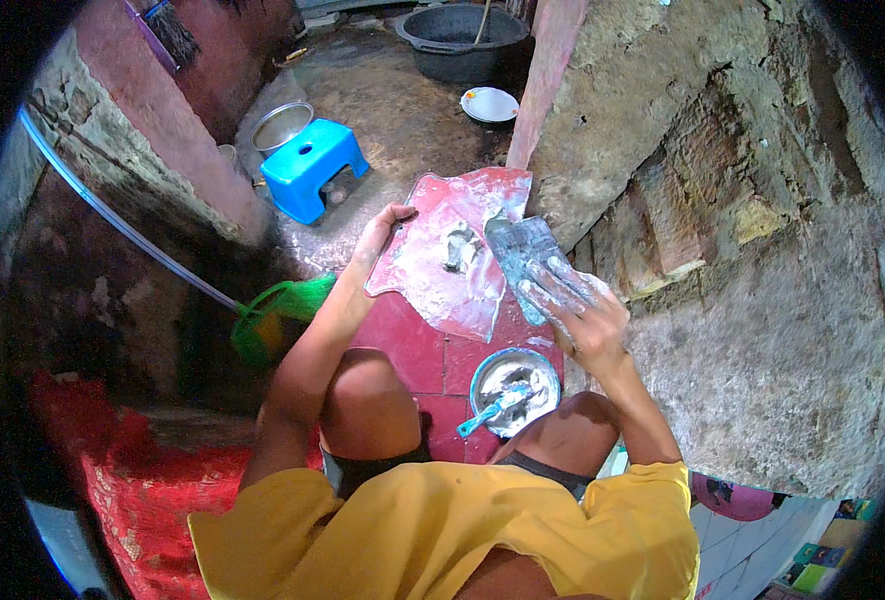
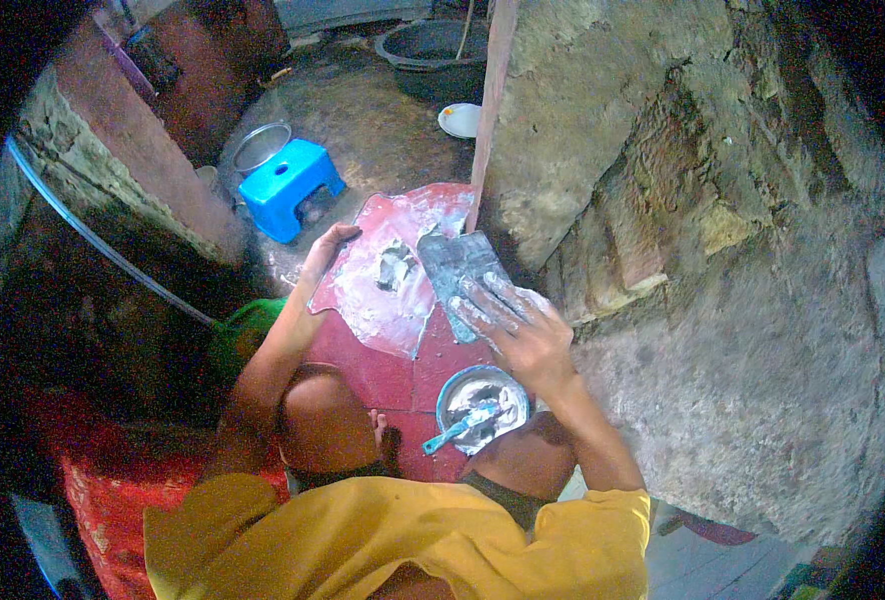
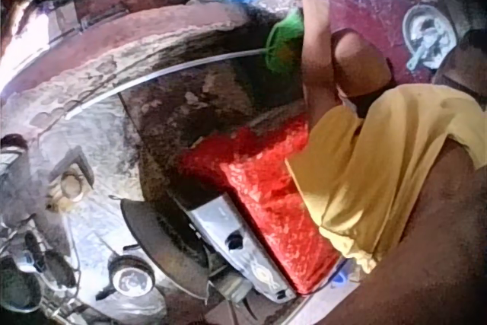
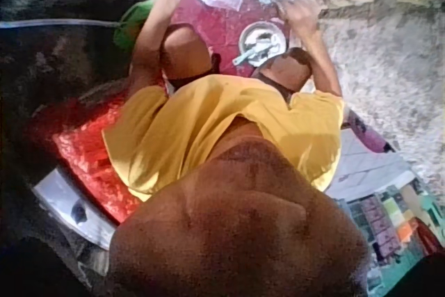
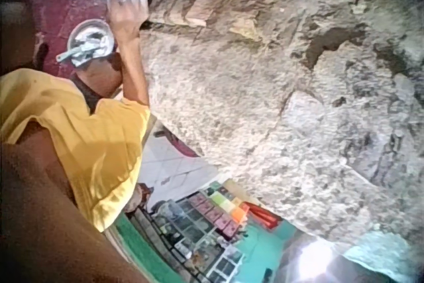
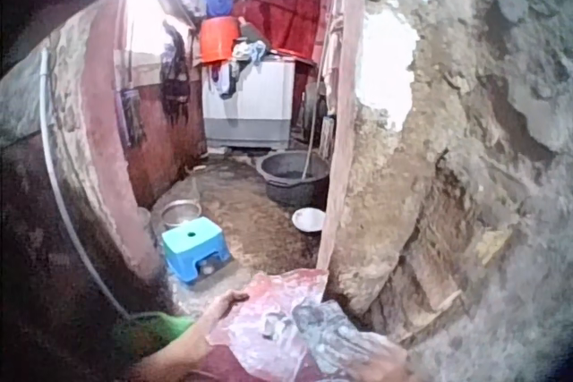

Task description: The person applies plaster to a stone wall using a putty knife and a hawk. The person scrapes plaster from the hawk and smears it onto specific areas of the wall, smoothing the surface in several locations.

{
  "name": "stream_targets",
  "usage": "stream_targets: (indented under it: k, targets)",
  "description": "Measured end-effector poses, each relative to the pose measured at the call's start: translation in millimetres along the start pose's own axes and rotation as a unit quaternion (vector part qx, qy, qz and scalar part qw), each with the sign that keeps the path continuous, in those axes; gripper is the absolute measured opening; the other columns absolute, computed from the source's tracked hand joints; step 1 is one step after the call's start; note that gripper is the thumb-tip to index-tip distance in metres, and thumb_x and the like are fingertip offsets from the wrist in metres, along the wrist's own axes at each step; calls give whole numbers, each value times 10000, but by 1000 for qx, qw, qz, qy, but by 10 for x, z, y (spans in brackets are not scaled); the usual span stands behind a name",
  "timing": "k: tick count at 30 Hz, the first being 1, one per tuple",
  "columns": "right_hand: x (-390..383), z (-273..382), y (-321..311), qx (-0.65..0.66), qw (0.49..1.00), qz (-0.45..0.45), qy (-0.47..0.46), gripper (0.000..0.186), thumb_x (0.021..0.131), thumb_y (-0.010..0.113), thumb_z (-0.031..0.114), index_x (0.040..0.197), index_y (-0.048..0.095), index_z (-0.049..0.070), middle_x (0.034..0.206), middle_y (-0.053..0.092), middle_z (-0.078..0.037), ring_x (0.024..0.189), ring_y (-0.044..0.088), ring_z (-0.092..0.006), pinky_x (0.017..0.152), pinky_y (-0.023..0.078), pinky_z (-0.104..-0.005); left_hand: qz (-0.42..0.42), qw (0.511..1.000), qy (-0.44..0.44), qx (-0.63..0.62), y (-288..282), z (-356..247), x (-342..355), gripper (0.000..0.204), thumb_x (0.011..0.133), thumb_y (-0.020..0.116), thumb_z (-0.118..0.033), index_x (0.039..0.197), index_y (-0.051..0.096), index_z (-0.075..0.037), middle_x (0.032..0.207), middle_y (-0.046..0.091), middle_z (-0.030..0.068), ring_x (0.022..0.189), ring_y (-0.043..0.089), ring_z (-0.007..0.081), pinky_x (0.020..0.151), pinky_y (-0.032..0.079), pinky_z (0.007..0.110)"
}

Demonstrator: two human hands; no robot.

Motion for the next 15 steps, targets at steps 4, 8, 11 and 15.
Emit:
stream_targets:
  k: [4, 8, 11, 15]
  targets:
    - [-35, 0, 15, -1, 1000, 23, 2, 386, 615, 578, 126, 999, 571, 161, 1086, 523, -16, 962, 510, -187, 783, 414, -328, 11, 1000, 8, -3, -5, -70, -76, 231, 726, 453, -167, 821, 532, 28, 774, 589, 170, 651, 589, 266, 641, 497, 359]
    - [-105, 6, 34, 9, 1000, 19, 15, 375, 617, 576, 125, 991, 577, 152, 1088, 523, -13, 967, 507, -192, 787, 412, -338, -28, 999, 37, 11, -55, -129, -87, 236, 721, 465, -177, 823, 535, 24, 778, 590, 161, 616, 583, 258, 624, 497, 353]
    - [-136, -36, -73, 3, 1000, 15, 12, 363, 609, 586, 124, 972, 583, 121, 1080, 526, -49, 957, 511, -208, 787, 413, -341, -70, 989, 78, 109, -175, -218, -112, 218, 715, 478, -196, 781, 551, -1, 748, 590, 127, 613, 575, 192, 596, 477, 291]
    - [-165, -571, -117, 237, 913, -103, 317, 307, 689, 553, 72, 989, 531, 7, 965, 554, -128, 914, 522, -200, 801, 387, -318, -104, 915, 149, 359, -286, -396, -25, 238, 750, 463, -210, 811, 557, 1, 836, 581, 103, 748, 547, 153, 695, 429, 258]
Point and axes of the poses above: each hand's wrist, its own x-axis towards the middle knuckle, its own y-axis out of the palm, z = x × y, the point moved 5 cm from there along x, towards the middle knuckle
